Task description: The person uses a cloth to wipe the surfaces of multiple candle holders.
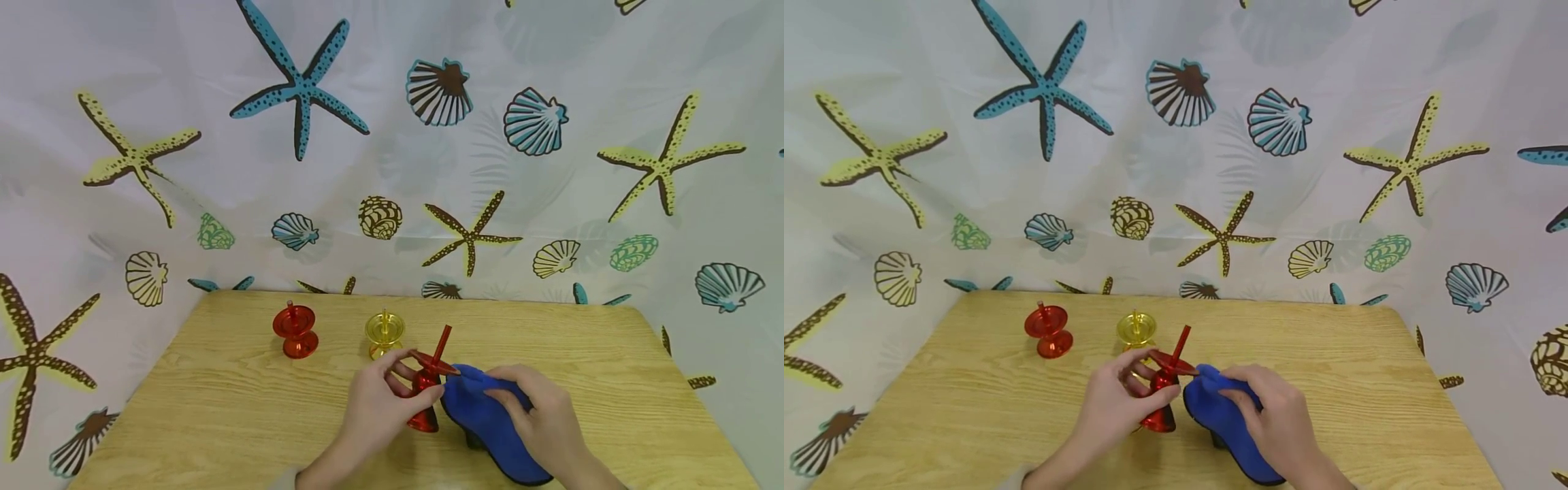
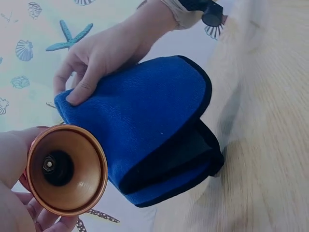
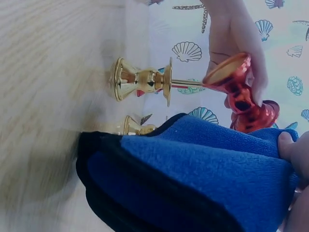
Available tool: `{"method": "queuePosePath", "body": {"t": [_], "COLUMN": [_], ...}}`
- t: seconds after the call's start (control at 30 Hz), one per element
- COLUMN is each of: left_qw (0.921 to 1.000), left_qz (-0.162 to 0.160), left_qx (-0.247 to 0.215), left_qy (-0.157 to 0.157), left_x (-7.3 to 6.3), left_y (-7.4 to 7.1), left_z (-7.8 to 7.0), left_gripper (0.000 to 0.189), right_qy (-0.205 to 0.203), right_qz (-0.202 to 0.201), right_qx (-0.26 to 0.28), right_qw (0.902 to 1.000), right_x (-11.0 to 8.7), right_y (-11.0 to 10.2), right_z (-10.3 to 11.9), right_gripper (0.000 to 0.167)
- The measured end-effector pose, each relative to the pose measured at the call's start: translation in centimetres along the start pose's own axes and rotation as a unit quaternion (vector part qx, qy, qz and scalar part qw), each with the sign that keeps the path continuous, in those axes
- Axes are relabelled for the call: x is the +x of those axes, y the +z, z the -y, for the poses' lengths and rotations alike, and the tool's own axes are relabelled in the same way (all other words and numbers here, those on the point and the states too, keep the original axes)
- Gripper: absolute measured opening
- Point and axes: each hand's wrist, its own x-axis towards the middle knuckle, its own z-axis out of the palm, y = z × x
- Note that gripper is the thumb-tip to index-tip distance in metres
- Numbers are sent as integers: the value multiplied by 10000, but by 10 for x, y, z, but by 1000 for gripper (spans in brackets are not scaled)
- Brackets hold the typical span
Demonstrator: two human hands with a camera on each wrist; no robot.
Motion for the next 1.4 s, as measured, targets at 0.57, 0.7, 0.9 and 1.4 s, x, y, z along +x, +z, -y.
{"method": "queuePosePath", "body": {"t": [0.57, 0.7, 0.9, 1.4], "left_qw": [9974, 9945, 9930, 9833], "left_qz": [346, 459, 642, 798], "left_qx": [-555, -813, -888, -1631], "left_qy": [-316, -477, -447, -68], "left_x": [-1, -2, -3, -5], "left_y": [0, 1, 0, -2], "left_z": [-3, -3, -1, 3], "left_gripper": [61, 60, 61, 64], "right_qy": [-684, -690, -646, -793], "right_qz": [45, 11, -121, -347], "right_qx": [-681, -823, -808, -890], "right_qw": [9953, 9942, 9946, 9923], "right_x": [4, 5, 7, 8], "right_y": [10, 10, 10, 9], "right_z": [10, 11, 12, 9], "right_gripper": [36, 37, 37, 35]}}
